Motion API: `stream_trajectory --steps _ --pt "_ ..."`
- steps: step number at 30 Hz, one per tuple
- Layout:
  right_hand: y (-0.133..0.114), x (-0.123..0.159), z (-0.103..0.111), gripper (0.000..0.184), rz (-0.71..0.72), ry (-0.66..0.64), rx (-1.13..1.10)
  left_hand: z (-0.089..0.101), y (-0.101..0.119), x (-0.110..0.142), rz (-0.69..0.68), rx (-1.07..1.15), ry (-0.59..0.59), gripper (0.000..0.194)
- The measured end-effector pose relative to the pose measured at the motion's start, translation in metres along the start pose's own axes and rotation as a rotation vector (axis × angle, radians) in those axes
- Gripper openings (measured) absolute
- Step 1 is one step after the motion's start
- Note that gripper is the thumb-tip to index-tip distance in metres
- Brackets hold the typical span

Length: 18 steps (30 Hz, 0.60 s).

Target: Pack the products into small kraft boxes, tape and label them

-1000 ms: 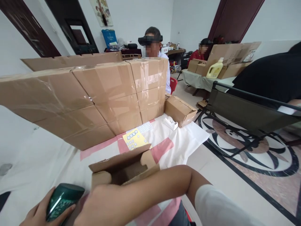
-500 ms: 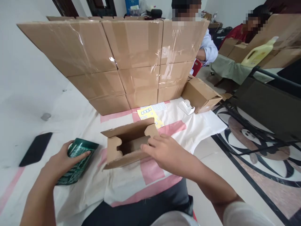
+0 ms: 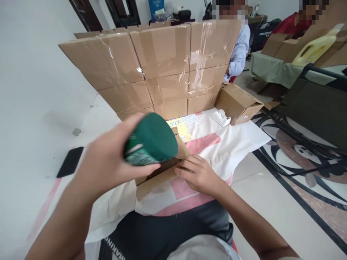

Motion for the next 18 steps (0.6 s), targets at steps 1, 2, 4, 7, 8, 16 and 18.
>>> stream_trajectory --steps 1,2,4,7,8,16,18 --pt "-0.002 0.002 -0.001 0.021 0.023 0.015 -0.022 -0.017 0.015 -0.011 -0.055 -0.021 -0.078 0.096" --pt "-0.002 0.004 -0.003 0.021 0.041 0.019 -0.045 -0.037 0.026 -0.019 -0.091 -0.058 -0.164 0.099" --pt "-0.001 0.008 -0.005 0.022 0.052 0.017 -0.092 -0.075 0.034 -0.031 -0.086 -0.138 -0.303 0.097" --pt "0.007 0.009 -0.008 0.028 0.026 0.014 -0.149 -0.112 0.026 -0.033 -0.014 -0.148 -0.367 0.095" --pt "0.009 0.009 -0.009 0.029 0.021 0.013 -0.161 -0.118 0.022 -0.03 -0.013 -0.139 -0.375 0.096" --pt "0.008 0.01 -0.012 0.027 -0.021 0.053 -0.225 -0.156 -0.001 -0.011 -0.194 -0.057 -0.553 0.06" --pt "0.01 0.011 -0.008 0.019 -0.058 0.032 -0.317 -0.154 -0.005 -0.007 -0.237 -0.001 -0.507 0.059"
Point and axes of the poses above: each hand's wrist, its own x-axis away from the middle knuckle, its own z-axis out of the back of the hand, y = z × x, the point moved 7 cm from there along -x, towards the middle knuckle, and after that the axes turned 2 degrees about -z, right-handed, at the moved point
